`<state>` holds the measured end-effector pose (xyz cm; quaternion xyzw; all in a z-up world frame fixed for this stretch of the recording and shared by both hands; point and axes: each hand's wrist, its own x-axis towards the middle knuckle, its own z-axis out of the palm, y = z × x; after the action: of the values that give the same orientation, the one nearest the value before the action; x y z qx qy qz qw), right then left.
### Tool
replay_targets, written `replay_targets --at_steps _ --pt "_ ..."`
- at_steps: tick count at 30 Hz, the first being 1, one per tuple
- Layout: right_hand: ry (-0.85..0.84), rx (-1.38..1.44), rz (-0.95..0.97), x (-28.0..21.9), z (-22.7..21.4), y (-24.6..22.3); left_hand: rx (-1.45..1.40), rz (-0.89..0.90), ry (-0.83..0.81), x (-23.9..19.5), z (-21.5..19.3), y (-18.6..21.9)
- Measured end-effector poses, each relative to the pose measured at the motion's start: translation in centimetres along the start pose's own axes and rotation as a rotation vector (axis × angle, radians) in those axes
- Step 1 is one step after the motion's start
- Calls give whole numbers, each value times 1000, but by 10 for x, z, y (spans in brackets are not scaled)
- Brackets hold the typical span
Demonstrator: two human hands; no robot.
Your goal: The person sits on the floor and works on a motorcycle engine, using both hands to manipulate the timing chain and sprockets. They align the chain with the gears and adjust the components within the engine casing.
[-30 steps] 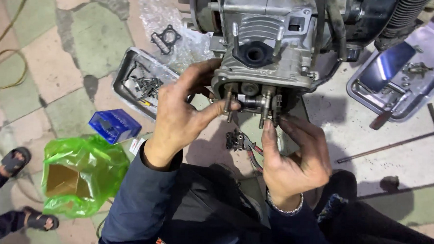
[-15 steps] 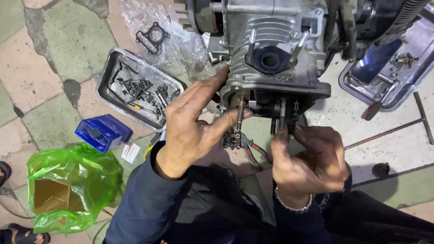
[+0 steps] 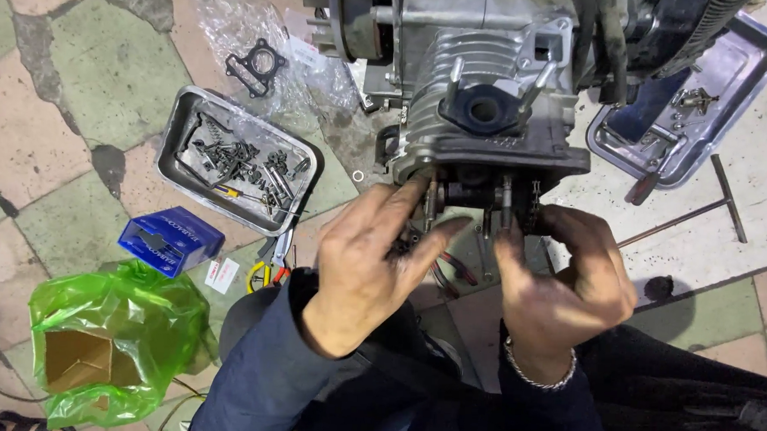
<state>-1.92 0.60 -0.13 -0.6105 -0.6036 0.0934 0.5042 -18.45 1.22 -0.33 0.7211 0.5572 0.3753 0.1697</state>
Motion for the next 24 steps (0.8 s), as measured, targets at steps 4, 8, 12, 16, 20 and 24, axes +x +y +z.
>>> replay_targets --at_steps 4,8,12,16,20,24 --pt "-42 -131 -20 2 -4 -6 -97 49 99 -8 17 -12" --pt "54 -96 -18 -3 3 -6 -163 77 133 -6 21 -15" --pt "0 -148 -269 -3 2 28 -123 129 177 -11 23 -13" --pt "49 -49 -131 -3 2 13 -191 81 219 -5 23 -2" --pt "196 54 -81 -21 20 20 -350 -66 217 -1 16 8" --pt "234 219 -76 -47 28 46 -298 -168 244 -2 18 16"
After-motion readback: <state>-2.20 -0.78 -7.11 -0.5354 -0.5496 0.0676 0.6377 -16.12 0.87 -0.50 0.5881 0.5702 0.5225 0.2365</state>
